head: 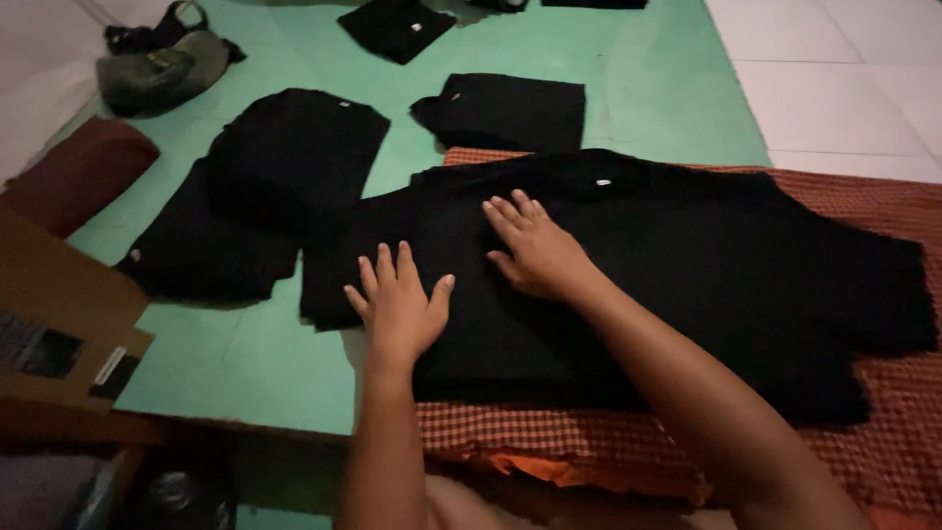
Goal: The person folds a black t-shirt on a checkered mat. They smooth the fabric, fold the sleeves inward, and fold the shirt in half. The person then picks up a folded black t-shirt from a nearby pile and places it on top of the shirt they just folded.
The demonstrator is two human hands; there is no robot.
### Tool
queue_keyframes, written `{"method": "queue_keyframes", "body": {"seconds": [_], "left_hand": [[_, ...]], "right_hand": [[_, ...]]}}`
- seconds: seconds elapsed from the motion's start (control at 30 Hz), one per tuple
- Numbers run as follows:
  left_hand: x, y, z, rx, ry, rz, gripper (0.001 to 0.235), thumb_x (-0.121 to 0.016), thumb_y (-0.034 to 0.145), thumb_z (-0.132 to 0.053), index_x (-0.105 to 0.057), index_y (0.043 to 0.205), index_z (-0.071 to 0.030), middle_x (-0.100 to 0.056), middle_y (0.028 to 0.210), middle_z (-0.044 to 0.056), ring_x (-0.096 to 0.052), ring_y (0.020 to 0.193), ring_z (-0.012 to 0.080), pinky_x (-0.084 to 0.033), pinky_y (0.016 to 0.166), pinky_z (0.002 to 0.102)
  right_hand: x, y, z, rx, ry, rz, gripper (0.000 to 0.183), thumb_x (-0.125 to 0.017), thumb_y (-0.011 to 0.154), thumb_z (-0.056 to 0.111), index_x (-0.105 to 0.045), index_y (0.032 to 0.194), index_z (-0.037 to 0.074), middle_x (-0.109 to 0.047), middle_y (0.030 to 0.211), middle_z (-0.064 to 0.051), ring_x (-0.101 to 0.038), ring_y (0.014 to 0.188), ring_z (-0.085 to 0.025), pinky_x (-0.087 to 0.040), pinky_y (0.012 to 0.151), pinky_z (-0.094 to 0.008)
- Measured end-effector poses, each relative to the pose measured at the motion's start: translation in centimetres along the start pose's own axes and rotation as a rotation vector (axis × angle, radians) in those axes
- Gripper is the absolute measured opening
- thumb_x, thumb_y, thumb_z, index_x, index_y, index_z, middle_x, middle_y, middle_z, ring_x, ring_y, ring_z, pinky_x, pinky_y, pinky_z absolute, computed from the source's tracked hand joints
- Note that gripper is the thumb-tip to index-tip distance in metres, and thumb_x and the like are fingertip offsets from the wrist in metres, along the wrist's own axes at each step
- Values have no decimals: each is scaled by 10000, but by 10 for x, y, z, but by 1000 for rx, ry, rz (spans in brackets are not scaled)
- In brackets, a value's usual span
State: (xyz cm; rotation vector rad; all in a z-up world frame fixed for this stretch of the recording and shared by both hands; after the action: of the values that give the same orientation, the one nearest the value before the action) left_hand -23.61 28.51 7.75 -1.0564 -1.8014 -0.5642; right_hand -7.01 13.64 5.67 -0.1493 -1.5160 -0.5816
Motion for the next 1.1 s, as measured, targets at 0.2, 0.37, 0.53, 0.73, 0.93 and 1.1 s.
{"method": "queue_keyframes", "body": {"seconds": [0.2,0.37,0.53,0.73,0.93,1.1], "left_hand": [[-11,13,34,59,-80,110,893,-358,1001,-706,-259,1625,-75,-182,1688,240,-94,1569,474,-94,1201,721],[3,20,44,72,-175,138,812,-315,1022,-677,-322,1606,-112,-261,1668,182,-152,1569,402,-59,1219,690],[-7,50,89,29,-183,-92,529,-455,1052,-471,-509,1487,-175,-470,1518,94,-385,1428,330,-205,1177,644],[-42,77,135,58,-111,-337,572,-662,907,-372,-561,1420,-142,-476,1523,98,-405,1393,332,-337,1003,687],[-3,78,117,122,-117,-197,872,-742,773,-399,-450,1544,-115,-175,1735,54,-148,1578,329,-168,1064,806],[-7,83,125,271,-185,-444,912,-755,810,-347,-374,1606,-117,-171,1707,180,-130,1547,474,-203,1054,826]], "right_hand": [[-39,60,8,104,-6,35,746,-520,1011,507,-427,1552,1,-510,1532,-228,-387,1460,-495,-335,1184,-599],[-32,72,31,-69,-8,110,802,-493,976,581,-415,1579,58,-473,1571,-183,-349,1488,-470,-287,1206,-604],[-11,54,87,-81,-47,133,917,-537,914,679,-395,1596,82,-402,1600,-235,-281,1488,-545,-240,1190,-680],[-29,39,97,-82,7,82,896,-500,943,676,-403,1593,67,-376,1610,-242,-231,1487,-574,-212,1189,-692],[-28,35,97,-70,42,-16,850,-509,967,653,-420,1586,77,-387,1609,-217,-238,1492,-547,-203,1198,-677],[-33,37,93,-81,67,-9,846,-528,952,659,-419,1591,116,-389,1614,-186,-234,1501,-530,-194,1201,-674]]}}
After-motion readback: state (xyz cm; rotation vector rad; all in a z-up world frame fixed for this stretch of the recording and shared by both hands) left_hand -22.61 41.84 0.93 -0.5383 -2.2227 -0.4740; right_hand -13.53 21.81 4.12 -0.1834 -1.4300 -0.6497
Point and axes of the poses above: each hand's wrist, its own y-axis towards the middle knuckle, its own x-axis out of the back of the hand, z = x × y, the point moved 3 cm from there along y, towards the middle knuckle
